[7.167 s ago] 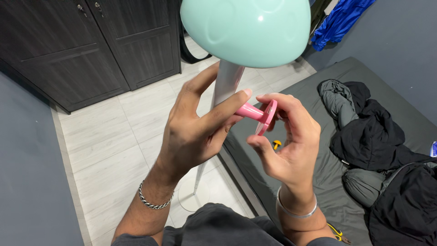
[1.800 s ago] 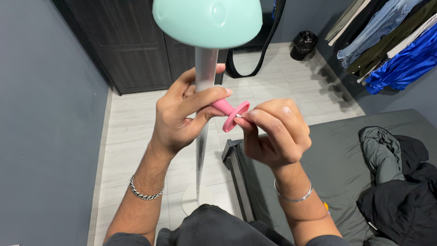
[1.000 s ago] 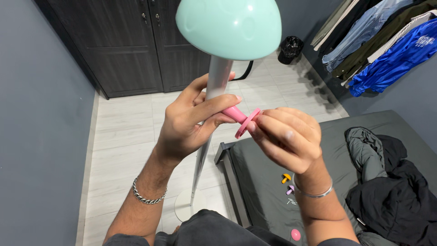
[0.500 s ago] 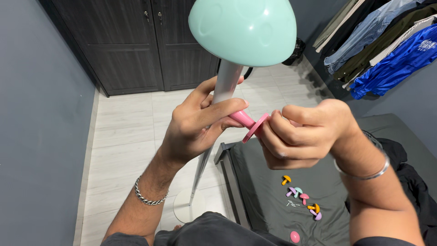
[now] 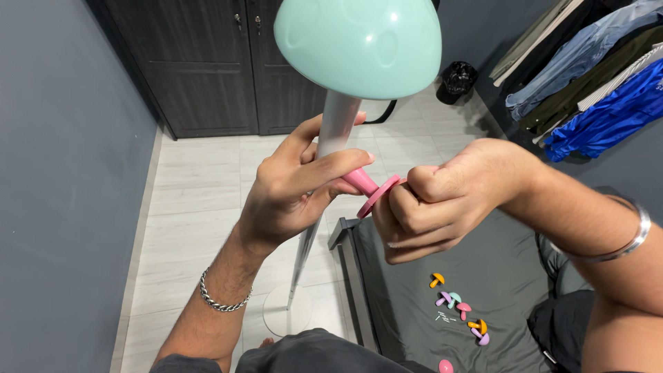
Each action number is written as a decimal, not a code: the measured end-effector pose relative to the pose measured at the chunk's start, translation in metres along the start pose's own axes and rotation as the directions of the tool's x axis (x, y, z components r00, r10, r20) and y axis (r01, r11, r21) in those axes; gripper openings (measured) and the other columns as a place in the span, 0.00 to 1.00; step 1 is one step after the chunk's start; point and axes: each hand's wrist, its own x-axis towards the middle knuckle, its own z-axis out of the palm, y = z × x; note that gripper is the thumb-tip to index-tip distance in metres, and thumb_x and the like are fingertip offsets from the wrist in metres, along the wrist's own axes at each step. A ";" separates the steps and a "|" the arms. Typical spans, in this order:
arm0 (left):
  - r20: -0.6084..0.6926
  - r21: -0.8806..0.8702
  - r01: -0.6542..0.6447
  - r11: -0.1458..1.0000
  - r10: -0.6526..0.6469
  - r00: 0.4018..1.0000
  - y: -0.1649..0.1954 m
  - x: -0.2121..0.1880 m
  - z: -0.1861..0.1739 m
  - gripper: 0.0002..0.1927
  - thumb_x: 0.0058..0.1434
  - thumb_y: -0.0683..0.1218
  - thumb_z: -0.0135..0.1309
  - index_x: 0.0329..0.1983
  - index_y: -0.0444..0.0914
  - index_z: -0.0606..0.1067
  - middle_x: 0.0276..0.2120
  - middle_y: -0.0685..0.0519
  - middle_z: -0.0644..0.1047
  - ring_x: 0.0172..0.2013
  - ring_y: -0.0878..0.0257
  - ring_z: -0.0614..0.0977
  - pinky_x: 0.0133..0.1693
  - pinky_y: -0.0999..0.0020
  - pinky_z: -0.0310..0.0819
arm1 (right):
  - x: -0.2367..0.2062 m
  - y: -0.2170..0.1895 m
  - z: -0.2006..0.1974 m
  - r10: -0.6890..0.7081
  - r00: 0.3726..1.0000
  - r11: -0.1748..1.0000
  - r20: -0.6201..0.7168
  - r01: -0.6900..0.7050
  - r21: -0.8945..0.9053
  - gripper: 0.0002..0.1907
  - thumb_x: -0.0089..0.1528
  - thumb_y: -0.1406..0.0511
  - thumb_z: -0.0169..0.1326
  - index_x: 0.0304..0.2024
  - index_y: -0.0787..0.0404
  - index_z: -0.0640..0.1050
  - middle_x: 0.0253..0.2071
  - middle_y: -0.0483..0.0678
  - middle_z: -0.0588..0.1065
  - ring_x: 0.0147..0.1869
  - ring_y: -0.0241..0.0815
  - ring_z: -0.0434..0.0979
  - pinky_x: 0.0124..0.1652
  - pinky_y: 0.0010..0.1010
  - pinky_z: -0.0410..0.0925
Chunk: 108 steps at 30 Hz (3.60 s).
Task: The person assembles a mushroom-shaped floor lamp in a bedroom. They screw a pink plastic fitting onto the metal lamp pole by hand, separate and reattach its parts, pick up small screws from the bed, and thread a yellow plastic fitting onto the pole, with the mint-green shade already mounted on top.
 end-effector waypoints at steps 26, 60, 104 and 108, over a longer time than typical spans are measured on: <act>-0.106 -0.095 -0.068 0.993 0.058 0.993 -0.020 -0.011 0.007 0.07 0.68 0.40 0.60 0.48 0.41 0.80 0.66 0.38 0.72 0.44 0.66 0.85 0.32 0.77 0.77 | 0.024 0.018 0.001 -0.013 0.996 0.991 -0.085 0.025 0.135 0.15 0.55 0.80 0.57 0.43 0.65 0.79 0.49 0.45 0.73 0.56 0.45 0.76 0.54 0.37 0.72; 0.024 -0.249 -0.043 0.967 0.051 0.998 -0.012 -0.027 0.015 0.18 0.72 0.59 0.54 0.58 0.46 0.79 0.42 0.55 0.73 0.49 0.62 0.75 0.52 0.67 0.77 | 0.044 -0.006 -0.025 0.349 0.933 0.897 -0.086 -0.305 0.321 0.03 0.56 0.74 0.58 0.31 0.61 0.78 0.43 0.53 0.76 0.37 0.49 0.80 0.37 0.31 0.77; -0.019 -0.097 -0.086 0.992 0.085 0.996 -0.029 -0.040 0.023 0.17 0.82 0.56 0.36 0.54 0.43 0.72 0.40 0.56 0.75 0.45 0.58 0.70 0.52 0.59 0.70 | 0.037 -0.018 -0.006 0.265 0.964 0.911 -0.034 -0.238 0.336 0.01 0.63 0.73 0.56 0.36 0.68 0.79 0.51 0.61 0.78 0.51 0.55 0.82 0.52 0.37 0.77; -0.073 -0.158 -0.093 0.983 0.082 0.994 -0.026 -0.040 0.022 0.19 0.81 0.59 0.42 0.58 0.43 0.74 0.42 0.54 0.72 0.47 0.60 0.72 0.51 0.63 0.71 | 0.033 -0.026 0.004 0.291 0.952 0.915 -0.090 -0.250 0.316 0.04 0.63 0.74 0.57 0.34 0.64 0.76 0.52 0.61 0.77 0.51 0.55 0.82 0.53 0.37 0.77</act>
